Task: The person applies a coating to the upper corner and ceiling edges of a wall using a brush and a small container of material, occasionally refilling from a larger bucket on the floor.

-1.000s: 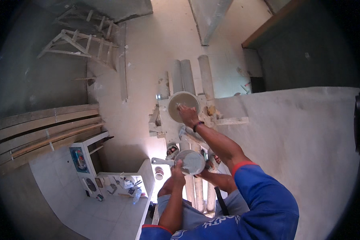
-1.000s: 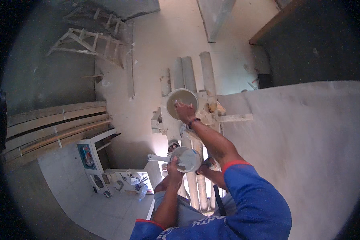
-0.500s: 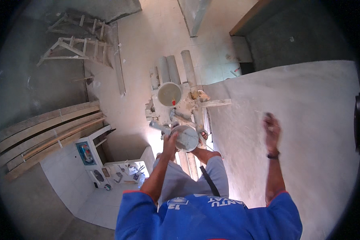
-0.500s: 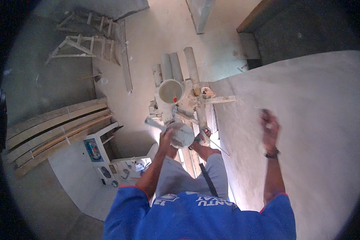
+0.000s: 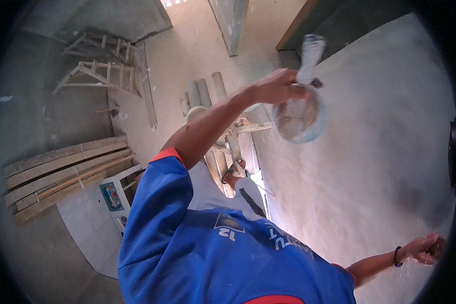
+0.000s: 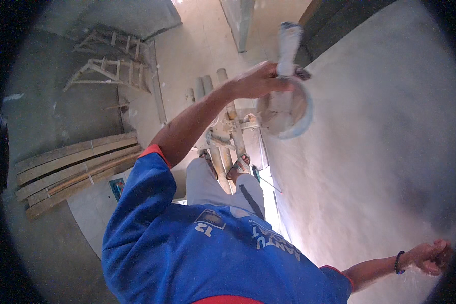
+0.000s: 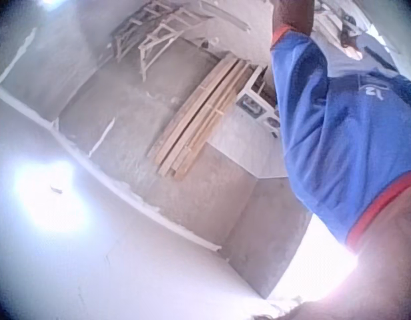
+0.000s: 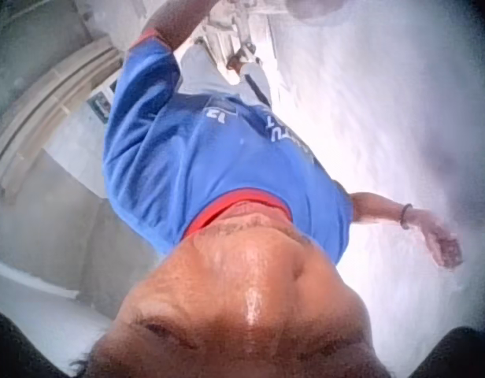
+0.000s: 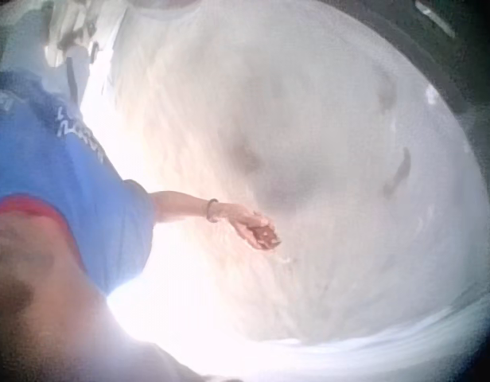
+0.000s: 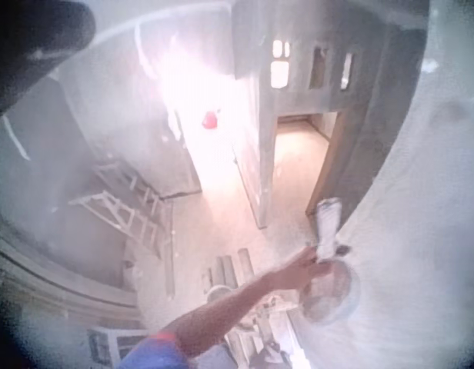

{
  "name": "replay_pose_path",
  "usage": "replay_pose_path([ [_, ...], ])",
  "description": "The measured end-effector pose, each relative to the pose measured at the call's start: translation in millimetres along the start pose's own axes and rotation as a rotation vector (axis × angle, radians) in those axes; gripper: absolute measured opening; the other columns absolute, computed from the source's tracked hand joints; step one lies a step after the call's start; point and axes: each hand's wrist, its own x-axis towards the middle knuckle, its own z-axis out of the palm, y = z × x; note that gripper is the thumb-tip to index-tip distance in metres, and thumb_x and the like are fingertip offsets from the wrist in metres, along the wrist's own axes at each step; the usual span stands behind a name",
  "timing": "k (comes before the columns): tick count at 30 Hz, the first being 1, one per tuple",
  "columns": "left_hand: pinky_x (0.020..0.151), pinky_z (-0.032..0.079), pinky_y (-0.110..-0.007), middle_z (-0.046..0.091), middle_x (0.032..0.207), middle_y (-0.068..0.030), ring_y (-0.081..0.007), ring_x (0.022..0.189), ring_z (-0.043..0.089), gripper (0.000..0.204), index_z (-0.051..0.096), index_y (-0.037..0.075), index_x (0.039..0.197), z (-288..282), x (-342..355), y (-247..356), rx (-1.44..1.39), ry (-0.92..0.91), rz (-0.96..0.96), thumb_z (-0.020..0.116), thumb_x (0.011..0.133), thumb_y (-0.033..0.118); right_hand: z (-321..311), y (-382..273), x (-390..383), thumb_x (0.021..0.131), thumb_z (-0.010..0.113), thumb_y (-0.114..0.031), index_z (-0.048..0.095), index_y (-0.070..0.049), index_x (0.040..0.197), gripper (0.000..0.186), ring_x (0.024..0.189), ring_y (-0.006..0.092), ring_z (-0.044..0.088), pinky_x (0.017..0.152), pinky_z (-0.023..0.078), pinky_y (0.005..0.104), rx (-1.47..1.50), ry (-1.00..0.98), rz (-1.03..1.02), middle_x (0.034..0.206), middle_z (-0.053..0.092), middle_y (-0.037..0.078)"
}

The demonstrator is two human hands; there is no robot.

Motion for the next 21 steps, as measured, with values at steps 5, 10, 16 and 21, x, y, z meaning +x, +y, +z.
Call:
replay_pose_path([
  [5, 0.08, 0.05, -0.032, 0.069, 0.098, -0.0077, -0.0144, 0.089, 0.062, 0.044, 0.066, 0.001, 0.115, 28.7, 51.2, 110.9, 0.194, -0.163, 0.052, 0.067, 0.088, 0.037, 13.8, 46.3, -18.9, 0.092, 0.067, -0.018, 0.065, 0.004, 0.09, 0.023, 0.06, 0.0154, 0.062, 0.047, 0.047, 0.0252, -0.085, 0.106, 0.046, 0.078, 0.068, 0.011],
  [10, 0.082, 0.05, -0.034, 0.07, 0.099, -0.0103, -0.0149, 0.089, 0.063, 0.048, 0.066, -0.001, 0.113, 55.5, 83.4, 175.8, 0.266, -0.42, 0.107, 0.069, 0.086, 0.038, 27.7, 3.6, -2.7, 0.093, 0.064, -0.012, 0.051, 0.007, 0.116, 0.033, 0.066, 0.0187, 0.065, 0.054, 0.053, 0.0292, -0.099, 0.109, 0.047, 0.086, 0.069, 0.013],
  [16, 0.087, 0.048, -0.033, 0.07, 0.103, -0.0097, -0.0169, 0.094, 0.061, 0.048, 0.065, 0.0, 0.117, 92.7, 158.1, 220.2, 0.245, -0.885, 0.283, 0.069, 0.086, 0.036, 18.2, 1.5, -45.5, 0.096, 0.055, -0.006, 0.036, 0.006, 0.137, 0.047, 0.097, 0.0262, 0.065, 0.081, 0.053, 0.0354, 0.042, 0.073, 0.257, 0.111, 0.065, 0.017],
  [21, 0.096, 0.042, -0.032, 0.066, 0.113, -0.0078, -0.0164, 0.104, 0.058, 0.049, 0.06, 0.003, 0.127, 97.0, 213.5, 263.0, 0.217, -1.1, 0.396, 0.068, 0.087, 0.03, 13.7, -25.0, -46.5, 0.099, 0.05, -0.022, 0.027, 0.001, 0.145, 0.056, 0.098, 0.0193, 0.057, 0.092, 0.047, 0.0359, 0.002, 0.0, 0.42, 0.124, 0.052, 0.016],
])
